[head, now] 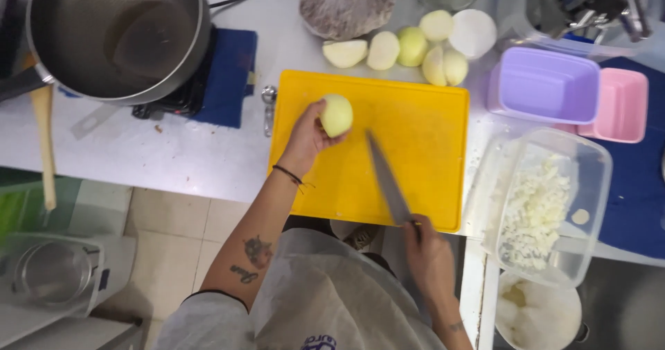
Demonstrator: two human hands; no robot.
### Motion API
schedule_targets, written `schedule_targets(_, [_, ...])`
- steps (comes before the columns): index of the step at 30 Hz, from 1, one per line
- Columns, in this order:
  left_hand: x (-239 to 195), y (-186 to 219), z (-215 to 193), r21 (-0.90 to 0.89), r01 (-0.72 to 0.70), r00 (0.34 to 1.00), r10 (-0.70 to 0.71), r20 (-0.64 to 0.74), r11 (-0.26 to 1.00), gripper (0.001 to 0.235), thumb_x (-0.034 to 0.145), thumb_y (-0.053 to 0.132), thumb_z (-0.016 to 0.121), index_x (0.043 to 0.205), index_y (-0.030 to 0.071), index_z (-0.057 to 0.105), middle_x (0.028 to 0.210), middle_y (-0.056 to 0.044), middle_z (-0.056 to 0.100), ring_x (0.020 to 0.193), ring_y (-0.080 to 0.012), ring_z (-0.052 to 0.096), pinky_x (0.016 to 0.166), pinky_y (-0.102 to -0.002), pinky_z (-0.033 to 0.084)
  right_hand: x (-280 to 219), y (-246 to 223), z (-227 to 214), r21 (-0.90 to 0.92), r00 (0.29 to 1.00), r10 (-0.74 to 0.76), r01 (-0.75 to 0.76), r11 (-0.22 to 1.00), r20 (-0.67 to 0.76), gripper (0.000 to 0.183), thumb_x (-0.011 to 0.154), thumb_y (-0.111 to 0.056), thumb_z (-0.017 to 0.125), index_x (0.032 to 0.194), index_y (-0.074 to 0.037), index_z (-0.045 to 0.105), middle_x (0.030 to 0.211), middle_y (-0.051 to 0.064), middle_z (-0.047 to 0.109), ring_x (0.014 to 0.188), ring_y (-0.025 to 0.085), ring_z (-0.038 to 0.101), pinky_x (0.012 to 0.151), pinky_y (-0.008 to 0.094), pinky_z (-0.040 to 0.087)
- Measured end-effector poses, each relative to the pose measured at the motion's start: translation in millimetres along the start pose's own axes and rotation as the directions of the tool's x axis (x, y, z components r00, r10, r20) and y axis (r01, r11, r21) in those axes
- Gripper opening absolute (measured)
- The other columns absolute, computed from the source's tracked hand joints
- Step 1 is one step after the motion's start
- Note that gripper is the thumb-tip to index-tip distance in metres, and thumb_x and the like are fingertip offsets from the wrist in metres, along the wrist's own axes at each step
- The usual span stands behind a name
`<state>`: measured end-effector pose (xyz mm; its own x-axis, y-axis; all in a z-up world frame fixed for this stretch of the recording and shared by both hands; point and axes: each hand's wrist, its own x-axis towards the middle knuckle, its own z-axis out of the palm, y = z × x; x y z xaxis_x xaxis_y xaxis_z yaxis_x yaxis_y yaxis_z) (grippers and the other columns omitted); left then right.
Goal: Chopping and dicing onions on a yellow cutting board, transferring them to a container, and then retrieving bags of meat from a refrigerator.
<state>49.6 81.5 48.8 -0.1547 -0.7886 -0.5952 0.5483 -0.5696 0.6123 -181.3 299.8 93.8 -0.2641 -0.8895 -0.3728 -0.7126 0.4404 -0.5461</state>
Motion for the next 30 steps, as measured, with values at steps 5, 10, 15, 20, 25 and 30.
schedule_targets(5, [-25.9,4.7,-7.4,0.308,0.025,0.979,-0.085,0.183,0.951,0.061,0.089,0.033,0.063,0.145,0.013,0.048,0.142,-0.013,0.056,0.124,-0.0318,0.062,0.089,-0.039,0.060,3.4,52.5,-7.5,0.035,0.963,0.213,-0.210,0.977,-0.164,0.032,0.101,-0.034,0.052,0.125,-0.016,0.064,0.103,0.014,0.077,0.094,0.043,0.070,0.078,0.052,0.050])
schedule_targets(10, [-20.9,19.2,-1.2,0.804,-0.121,0.895,-0.286,0.342,0.583,0.073,0.081,0.032,0.076,0.148,0.014,0.054,0.142,-0.002,0.060,0.130,-0.0200,0.058,0.104,-0.032,0.049,-16.9,42.2,-11.1,0.267,0.897,0.379,-0.316,0.910,-0.228,0.027,0.103,-0.027,0.056,0.123,-0.011,0.064,0.093,0.005,0.078,0.065,0.022,0.069,0.070,0.038,0.053])
schedule_targets(15, [-25.7,14.1,22.3,0.346,0.295,0.869,-0.401,0.291,0.891,0.051,0.082,0.012,0.073,0.130,0.003,0.059,0.127,-0.013,0.064,0.116,-0.0299,0.063,0.092,-0.042,0.062,-14.4,21.7,20.6,0.361,0.921,0.304,-0.205,0.910,-0.243,0.027,0.100,-0.026,0.060,0.120,-0.009,0.065,0.092,0.008,0.074,0.071,0.021,0.070,0.070,0.036,0.053])
schedule_targets(20, [-29.5,-15.0,26.3,-0.103,0.597,0.774,-0.538,0.332,0.795,0.037,0.085,0.022,0.072,0.119,0.009,0.062,0.109,-0.014,0.068,0.100,-0.0320,0.067,0.095,-0.050,0.056,3.0,-34.0,37.7,0.117,0.931,0.162,-0.129,0.985,-0.328,0.035,0.101,-0.030,0.057,0.133,-0.016,0.059,0.104,0.014,0.072,0.089,0.036,0.071,0.075,0.050,0.055])
schedule_targets(25, [-61.6,-2.1,42.4,-0.105,0.615,0.758,-0.551,0.348,0.781,0.035,0.090,0.030,0.071,0.119,0.012,0.065,0.113,-0.007,0.068,0.101,-0.0231,0.062,0.091,-0.041,0.052,14.1,-49.7,39.6,0.555,0.934,0.256,-0.078,0.828,-0.251,0.027,0.104,-0.022,0.039,0.109,-0.006,0.060,0.054,0.006,0.052,0.054,0.023,0.054,0.058,0.038,0.046])
schedule_targets(30, [-78.1,-2.9,47.1,-0.139,0.571,0.770,-0.469,0.432,0.809,0.039,0.098,0.031,0.069,0.130,0.011,0.060,0.127,-0.008,0.063,0.115,-0.0240,0.060,0.101,-0.039,0.050,10.1,-77.6,12.3,0.860,0.961,0.163,0.117,0.496,-0.225,0.011,0.103,-0.010,0.049,0.110,-0.002,0.052,0.073,0.007,0.048,0.054,0.021,0.057,0.053,0.035,0.053])
